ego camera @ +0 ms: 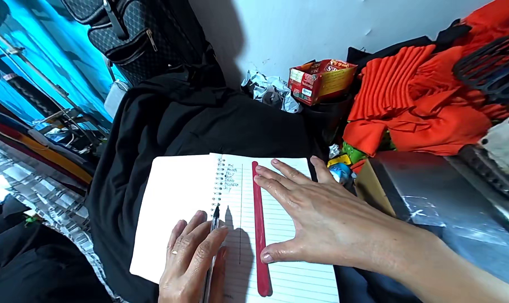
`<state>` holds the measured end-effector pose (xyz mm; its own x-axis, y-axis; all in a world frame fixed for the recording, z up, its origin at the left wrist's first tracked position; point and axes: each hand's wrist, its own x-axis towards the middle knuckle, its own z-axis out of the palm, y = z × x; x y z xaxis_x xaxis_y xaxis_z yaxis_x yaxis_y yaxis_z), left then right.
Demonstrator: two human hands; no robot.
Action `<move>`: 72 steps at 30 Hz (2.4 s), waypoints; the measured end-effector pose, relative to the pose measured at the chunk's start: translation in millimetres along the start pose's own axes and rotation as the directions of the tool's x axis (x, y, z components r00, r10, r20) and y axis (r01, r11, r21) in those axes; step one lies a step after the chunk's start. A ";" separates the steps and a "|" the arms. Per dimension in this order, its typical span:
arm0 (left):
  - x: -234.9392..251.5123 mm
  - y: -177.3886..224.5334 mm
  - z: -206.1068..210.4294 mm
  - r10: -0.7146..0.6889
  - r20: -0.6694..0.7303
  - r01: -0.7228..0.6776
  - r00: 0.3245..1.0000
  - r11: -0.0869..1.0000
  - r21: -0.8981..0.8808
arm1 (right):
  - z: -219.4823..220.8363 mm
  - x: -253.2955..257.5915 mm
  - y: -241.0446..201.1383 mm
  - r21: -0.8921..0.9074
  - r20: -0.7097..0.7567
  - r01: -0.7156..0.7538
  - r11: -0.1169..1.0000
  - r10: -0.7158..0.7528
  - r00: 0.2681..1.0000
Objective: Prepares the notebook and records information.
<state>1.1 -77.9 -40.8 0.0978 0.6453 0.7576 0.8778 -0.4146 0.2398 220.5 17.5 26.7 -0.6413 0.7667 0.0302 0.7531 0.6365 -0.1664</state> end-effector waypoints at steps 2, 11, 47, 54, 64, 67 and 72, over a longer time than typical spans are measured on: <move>0.3 -0.1 0.0 0.005 0.000 -0.005 1.000 1.000 0.004 | -2.9 0.3 -1.2 0.010 0.040 -0.010 1.000 0.010 0.999; 3.2 2.3 -5.4 -0.011 0.016 0.010 1.000 1.000 0.014 | -3.5 1.3 -2.3 0.022 0.064 -0.018 1.000 0.017 0.998; 122.9 -2.1 40.5 -0.169 0.173 0.232 0.970 0.851 -0.471 | -6.6 3.8 -3.5 0.033 0.088 -0.019 0.999 0.016 0.996; 122.2 -1.0 44.3 -0.160 0.174 0.221 0.972 0.874 -0.432 | -8.4 3.5 -3.9 0.025 0.108 -0.023 0.999 0.020 0.994; 121.8 -0.8 44.7 -0.150 0.163 0.204 0.975 0.894 -0.398 | -8.7 3.6 -3.9 0.025 0.113 -0.024 0.999 0.021 0.993; 122.2 1.8 45.5 -0.162 0.166 0.212 0.973 0.913 -0.348 | -6.6 3.5 -3.3 0.035 0.088 -0.012 0.999 0.009 0.996; 125.3 4.7 43.8 -0.176 0.204 0.233 0.963 0.924 -0.304 | -3.8 2.9 -1.5 0.023 0.044 0.009 1.000 -0.010 0.999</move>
<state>38.1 29.1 28.7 0.0351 0.8254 0.5635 0.6908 -0.4275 0.5831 218.1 19.1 30.8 -0.6546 0.7559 -0.0112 0.7437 0.6412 -0.1889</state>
